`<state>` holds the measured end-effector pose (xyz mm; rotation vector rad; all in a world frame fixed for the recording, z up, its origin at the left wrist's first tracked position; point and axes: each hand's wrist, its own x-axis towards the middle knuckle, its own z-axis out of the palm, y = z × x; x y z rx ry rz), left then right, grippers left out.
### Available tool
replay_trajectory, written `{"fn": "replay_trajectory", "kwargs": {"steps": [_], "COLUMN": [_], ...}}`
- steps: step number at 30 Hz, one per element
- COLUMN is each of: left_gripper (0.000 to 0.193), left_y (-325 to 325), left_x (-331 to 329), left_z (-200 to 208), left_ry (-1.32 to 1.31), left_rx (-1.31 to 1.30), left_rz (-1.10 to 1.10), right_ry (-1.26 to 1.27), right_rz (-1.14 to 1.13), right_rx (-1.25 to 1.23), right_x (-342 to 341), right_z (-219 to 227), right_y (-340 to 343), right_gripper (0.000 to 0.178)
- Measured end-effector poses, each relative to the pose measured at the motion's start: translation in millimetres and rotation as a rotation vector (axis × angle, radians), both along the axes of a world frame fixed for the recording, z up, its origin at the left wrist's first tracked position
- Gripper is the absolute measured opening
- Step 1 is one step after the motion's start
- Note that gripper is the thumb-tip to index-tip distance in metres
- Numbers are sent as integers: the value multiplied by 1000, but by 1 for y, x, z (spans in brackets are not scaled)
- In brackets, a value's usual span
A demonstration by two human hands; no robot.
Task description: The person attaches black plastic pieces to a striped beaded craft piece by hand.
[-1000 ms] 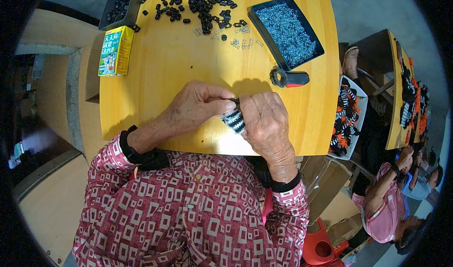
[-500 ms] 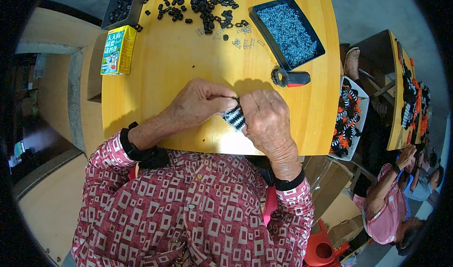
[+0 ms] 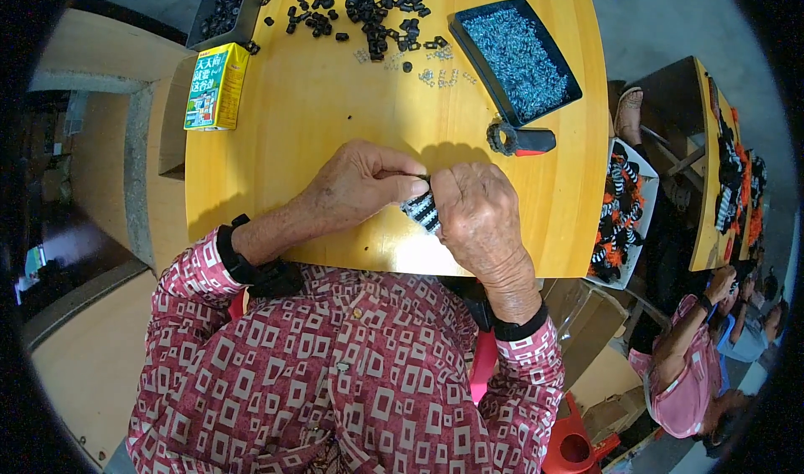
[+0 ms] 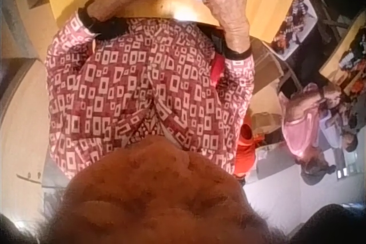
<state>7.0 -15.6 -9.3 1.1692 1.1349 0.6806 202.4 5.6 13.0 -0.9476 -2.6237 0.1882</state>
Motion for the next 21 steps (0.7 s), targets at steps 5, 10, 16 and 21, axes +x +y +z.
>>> {"fn": "replay_trajectory", "kwargs": {"steps": [5, 10, 16, 21], "left_gripper": [18, 21, 23, 23], "left_y": [0, 4, 10, 5], "left_x": [1, -4, -12, -5], "left_z": [9, -3, 4, -1], "left_ry": [85, -89, -150, -78], "left_rx": [24, -35, -118, -58], "left_rz": [12, -35, -101, -27], "right_ry": [74, 136, 162, 123], "right_rz": [-35, -50, -71, -67], "right_rx": [40, -22, 2, 22], "right_x": [-1, 1, 1, -2], "right_z": [1, -5, -4, 1], "right_y": [-3, -5, -1, -1], "right_gripper": [28, 30, 31, 31]}}
